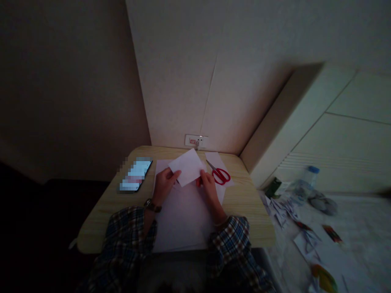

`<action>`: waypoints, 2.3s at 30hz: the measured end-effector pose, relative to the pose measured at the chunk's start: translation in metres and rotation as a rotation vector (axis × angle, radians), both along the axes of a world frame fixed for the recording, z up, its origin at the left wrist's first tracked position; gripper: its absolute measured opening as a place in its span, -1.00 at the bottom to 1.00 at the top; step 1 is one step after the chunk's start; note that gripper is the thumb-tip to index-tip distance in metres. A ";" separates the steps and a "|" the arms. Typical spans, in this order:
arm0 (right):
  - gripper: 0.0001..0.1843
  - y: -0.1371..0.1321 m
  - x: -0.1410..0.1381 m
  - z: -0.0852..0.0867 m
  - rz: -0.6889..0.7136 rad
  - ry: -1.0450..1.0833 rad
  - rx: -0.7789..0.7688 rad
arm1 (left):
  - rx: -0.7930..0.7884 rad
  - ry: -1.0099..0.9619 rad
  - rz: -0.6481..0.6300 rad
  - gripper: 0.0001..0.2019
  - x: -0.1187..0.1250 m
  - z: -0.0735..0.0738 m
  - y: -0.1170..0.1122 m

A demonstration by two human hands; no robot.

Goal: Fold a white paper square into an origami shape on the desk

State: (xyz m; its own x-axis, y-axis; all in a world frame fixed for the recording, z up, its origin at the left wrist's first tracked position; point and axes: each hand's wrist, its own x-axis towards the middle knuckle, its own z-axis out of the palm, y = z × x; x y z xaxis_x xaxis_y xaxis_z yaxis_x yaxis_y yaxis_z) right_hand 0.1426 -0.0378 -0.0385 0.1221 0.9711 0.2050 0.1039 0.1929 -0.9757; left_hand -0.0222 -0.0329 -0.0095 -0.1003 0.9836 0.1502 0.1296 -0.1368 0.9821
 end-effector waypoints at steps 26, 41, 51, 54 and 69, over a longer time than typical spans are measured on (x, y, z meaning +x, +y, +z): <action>-0.44 -0.002 -0.005 0.000 0.183 -0.071 -0.088 | -0.008 -0.091 -0.019 -0.77 0.000 0.002 0.000; -0.50 -0.002 -0.008 -0.003 0.212 -0.051 -0.156 | -0.003 -0.089 -0.052 -0.76 -0.001 -0.003 0.003; -0.45 -0.003 -0.007 -0.001 0.192 -0.178 -0.118 | -0.006 -0.127 -0.059 -0.72 0.000 -0.005 0.005; -0.46 -0.005 -0.011 0.001 0.297 -0.108 -0.119 | -0.006 -0.162 -0.057 -0.73 0.001 -0.002 0.003; -0.51 -0.006 -0.011 -0.003 0.280 -0.120 -0.105 | -0.067 -0.248 -0.073 -0.66 0.003 -0.003 0.001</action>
State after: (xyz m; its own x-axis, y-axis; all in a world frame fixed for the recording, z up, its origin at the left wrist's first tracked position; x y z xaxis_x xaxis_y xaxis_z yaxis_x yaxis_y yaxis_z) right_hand 0.1312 -0.0440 -0.0416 -0.1721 0.9801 0.0992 0.1760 0.1297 -0.9758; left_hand -0.0191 -0.0315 -0.0130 -0.0546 0.9965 0.0638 -0.1244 -0.0702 0.9897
